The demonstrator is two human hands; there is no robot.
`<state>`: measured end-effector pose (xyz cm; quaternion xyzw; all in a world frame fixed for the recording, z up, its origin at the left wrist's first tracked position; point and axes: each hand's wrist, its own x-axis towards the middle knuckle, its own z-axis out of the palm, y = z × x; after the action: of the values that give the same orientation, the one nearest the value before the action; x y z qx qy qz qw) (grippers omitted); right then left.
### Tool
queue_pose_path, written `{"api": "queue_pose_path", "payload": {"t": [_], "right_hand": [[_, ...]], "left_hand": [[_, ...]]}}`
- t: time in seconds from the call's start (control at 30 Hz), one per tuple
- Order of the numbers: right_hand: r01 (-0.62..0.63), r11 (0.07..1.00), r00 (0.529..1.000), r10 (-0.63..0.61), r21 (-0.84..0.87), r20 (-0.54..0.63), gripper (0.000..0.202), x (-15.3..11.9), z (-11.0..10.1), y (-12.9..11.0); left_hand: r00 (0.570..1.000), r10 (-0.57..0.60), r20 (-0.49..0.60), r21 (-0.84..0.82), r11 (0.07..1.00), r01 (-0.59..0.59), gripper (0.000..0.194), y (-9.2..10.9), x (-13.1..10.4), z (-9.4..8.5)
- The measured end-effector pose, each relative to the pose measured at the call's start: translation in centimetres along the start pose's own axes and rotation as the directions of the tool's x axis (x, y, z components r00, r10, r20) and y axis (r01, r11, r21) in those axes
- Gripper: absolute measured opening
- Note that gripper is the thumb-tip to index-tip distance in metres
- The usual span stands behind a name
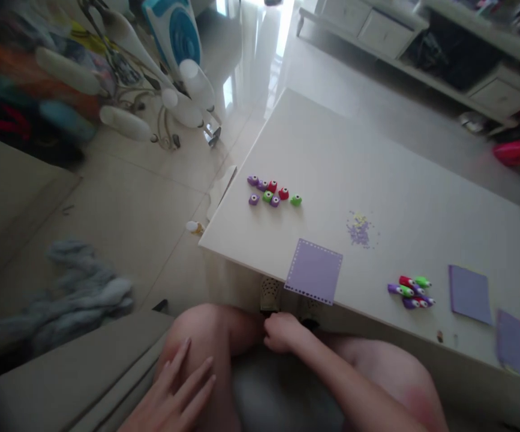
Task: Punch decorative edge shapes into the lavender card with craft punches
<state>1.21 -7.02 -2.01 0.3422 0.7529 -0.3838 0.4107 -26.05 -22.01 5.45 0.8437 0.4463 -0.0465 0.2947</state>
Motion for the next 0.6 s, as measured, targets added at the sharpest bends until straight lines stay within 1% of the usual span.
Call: {"api": "queue_pose_path", "payload": {"t": [0.03,0.07,0.13,0.2,0.23,0.27,0.3,0.33,0.4,0.47,0.5,0.53,0.6], "right_hand": [[-0.013,1.0,0.999,0.014,-0.015,0.042,0.034,0.1,-0.5,0.3],[-0.024,0.999,0.998,0.025,-0.035,0.054,0.034,0.1,-1.0,0.4],[-0.017,0.998,1.0,0.017,-0.068,-0.003,0.035,0.2,-2.3,0.3],[0.035,0.995,0.997,-0.04,-0.088,-0.059,0.034,0.4,-3.4,-0.2],[0.055,0.993,0.994,-0.064,-0.107,-0.083,0.033,0.4,-3.9,-0.4],[0.062,0.989,0.991,-0.077,-0.132,-0.112,0.032,0.3,-4.3,-0.7],[0.055,0.985,0.985,-0.08,-0.161,-0.152,0.031,0.1,-4.5,-1.0],[0.04,0.982,0.976,-0.079,-0.187,-0.204,0.03,-0.3,-4.7,-1.3],[0.025,0.979,0.943,-0.09,-0.202,-0.32,0.028,-1.5,-4.5,-1.9],[0.049,0.983,0.907,-0.117,-0.174,-0.404,0.026,-3.2,-3.8,-2.2],[0.06,0.987,0.891,-0.121,-0.151,-0.437,0.026,-4.2,-3.2,-2.2],[0.068,0.99,0.877,-0.119,-0.125,-0.466,0.025,-5.1,-2.6,-2.1],[0.076,0.995,0.86,-0.096,-0.061,-0.502,0.024,-6.9,-1.3,-1.6]], "left_hand": [[0.999,-0.037,0.021,-0.006,0.999,0.037,0.072,0.2,-0.1,0.2],[0.996,-0.077,0.033,-0.005,0.997,0.077,0.072,0.4,-0.3,0.6],[0.989,-0.146,0.028,0.015,0.989,0.145,0.07,0.4,-0.5,1.9],[0.986,-0.163,-0.023,0.044,0.986,0.164,0.065,0.1,-0.5,3.1],[0.984,-0.168,-0.06,0.051,0.984,0.171,0.063,-0.1,-0.3,3.2],[0.984,-0.15,-0.096,0.048,0.987,0.155,0.06,-0.2,0.1,3.0],[0.982,-0.144,-0.121,0.037,0.988,0.149,0.057,-0.3,0.6,2.4],[0.979,-0.148,-0.142,0.026,0.988,0.153,0.053,-0.2,1.1,1.3],[0.983,-0.123,-0.136,0.006,0.992,0.125,0.044,0.2,2.4,-1.6],[0.98,-0.161,-0.118,-0.01,0.987,0.161,0.036,1.0,3.7,-4.5],[0.981,-0.164,-0.107,-0.029,0.986,0.162,0.03,1.4,4.2,-5.6],[0.981,-0.159,-0.106,-0.057,0.986,0.154,0.025,1.8,4.5,-6.5],[0.984,-0.122,-0.13,-0.173,0.98,0.099,0.03,2.4,4.9,-7.5]]}}
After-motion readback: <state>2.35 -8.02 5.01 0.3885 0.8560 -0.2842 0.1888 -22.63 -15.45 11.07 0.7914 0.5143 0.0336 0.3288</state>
